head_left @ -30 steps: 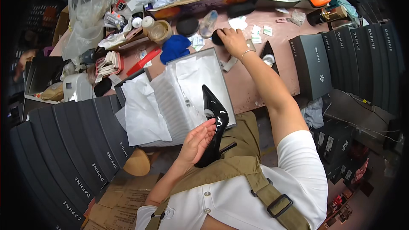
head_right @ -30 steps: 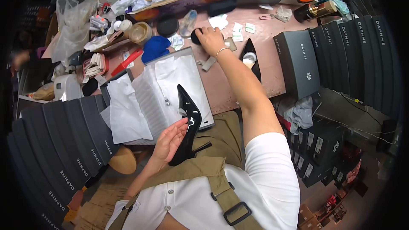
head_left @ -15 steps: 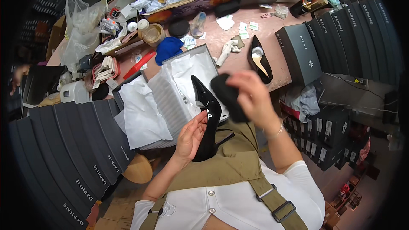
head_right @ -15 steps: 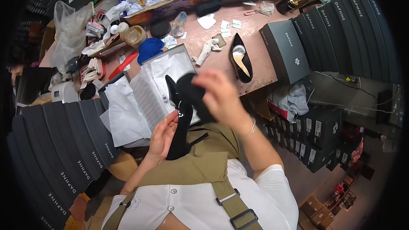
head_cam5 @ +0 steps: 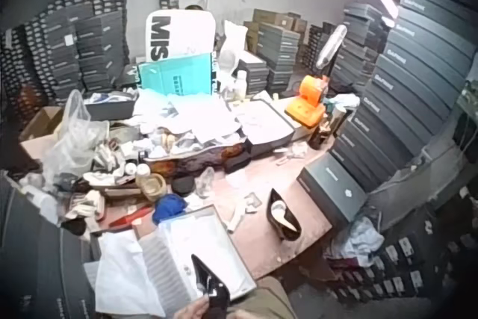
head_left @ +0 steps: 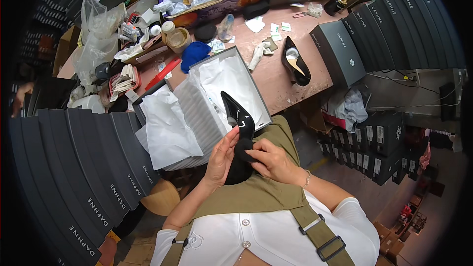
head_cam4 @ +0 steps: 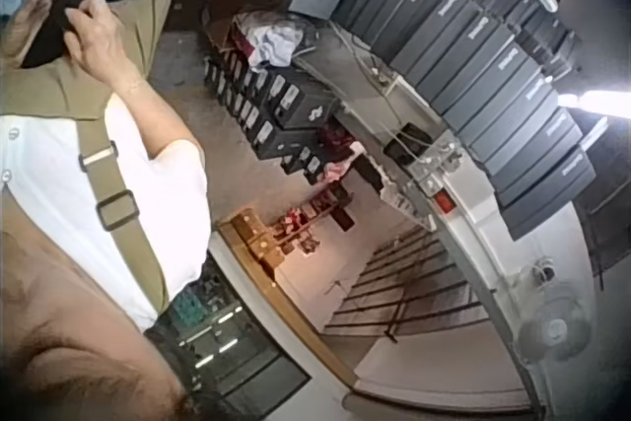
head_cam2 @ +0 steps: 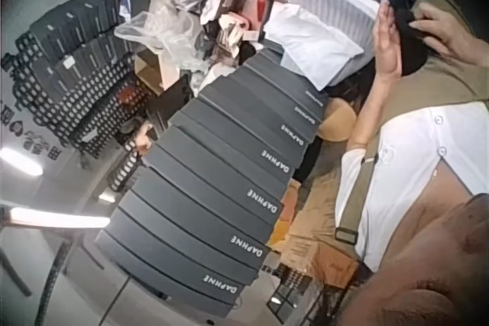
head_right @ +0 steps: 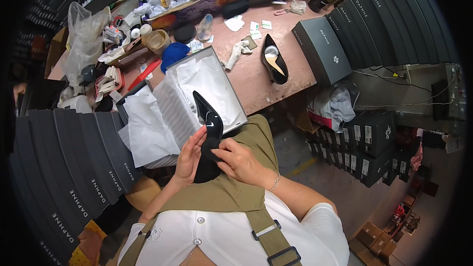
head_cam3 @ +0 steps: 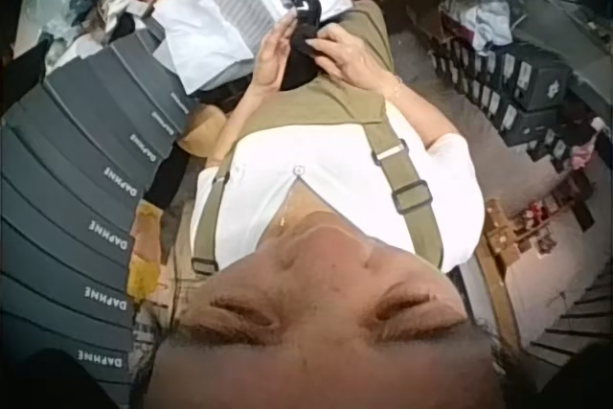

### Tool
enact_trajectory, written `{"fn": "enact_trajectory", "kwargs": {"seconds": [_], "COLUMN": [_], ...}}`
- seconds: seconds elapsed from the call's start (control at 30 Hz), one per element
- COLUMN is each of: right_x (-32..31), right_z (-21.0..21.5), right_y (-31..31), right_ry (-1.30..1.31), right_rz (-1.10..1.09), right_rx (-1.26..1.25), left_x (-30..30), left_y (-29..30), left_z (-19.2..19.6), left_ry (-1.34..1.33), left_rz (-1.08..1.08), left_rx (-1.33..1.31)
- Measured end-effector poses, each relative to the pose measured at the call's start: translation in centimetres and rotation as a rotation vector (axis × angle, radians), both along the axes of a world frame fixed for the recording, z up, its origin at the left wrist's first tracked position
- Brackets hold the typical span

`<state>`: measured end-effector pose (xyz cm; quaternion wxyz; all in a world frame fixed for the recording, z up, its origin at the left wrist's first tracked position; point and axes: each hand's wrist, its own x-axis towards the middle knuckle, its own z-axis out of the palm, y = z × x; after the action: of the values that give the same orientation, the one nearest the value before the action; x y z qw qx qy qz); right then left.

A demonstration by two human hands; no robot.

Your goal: Inspecting, cleaning, and packing black high-heeled shoes into boxes with protective wrapping.

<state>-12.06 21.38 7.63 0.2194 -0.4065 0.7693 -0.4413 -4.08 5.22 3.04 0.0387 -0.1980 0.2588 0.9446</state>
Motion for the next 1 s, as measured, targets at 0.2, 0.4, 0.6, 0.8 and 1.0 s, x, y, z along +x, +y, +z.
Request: {"fn": "enact_trajectory", "kwargs": {"seconds": [0.2,0.4,0.6,0.8,1.0], "right_x": [-2.4,-2.7,-3.1,-5.4,-8.5], "right_z": [-0.8,-0.1,-0.8,0.8,-1.9], "right_y": [-2.3,-1.6,-0.9,2.7,4.2], "right_ry": [0.253,0.300,0.065,-0.333,-0.377], "right_rz": [-0.165,-0.066,-0.153,-0.107,-0.402], "right_rx": [-0.028,-0.067,-0.049,-0.183,-0.139], "left_x": [1.6,0.9,0.6,-0.6,-1.0], "left_y": [0.6,1.0,1.5,1.6,1.8], "left_z": [-1.2,0.0,-0.4,-0.3,-0.8], "left_ry": [0.020,0.081,0.067,0.161,0.195], "left_rz": [0.059,0.029,0.013,0.096,0.081], "left_rx": [-0.008,-0.087,-0.061,-0.021,-0.062]}}
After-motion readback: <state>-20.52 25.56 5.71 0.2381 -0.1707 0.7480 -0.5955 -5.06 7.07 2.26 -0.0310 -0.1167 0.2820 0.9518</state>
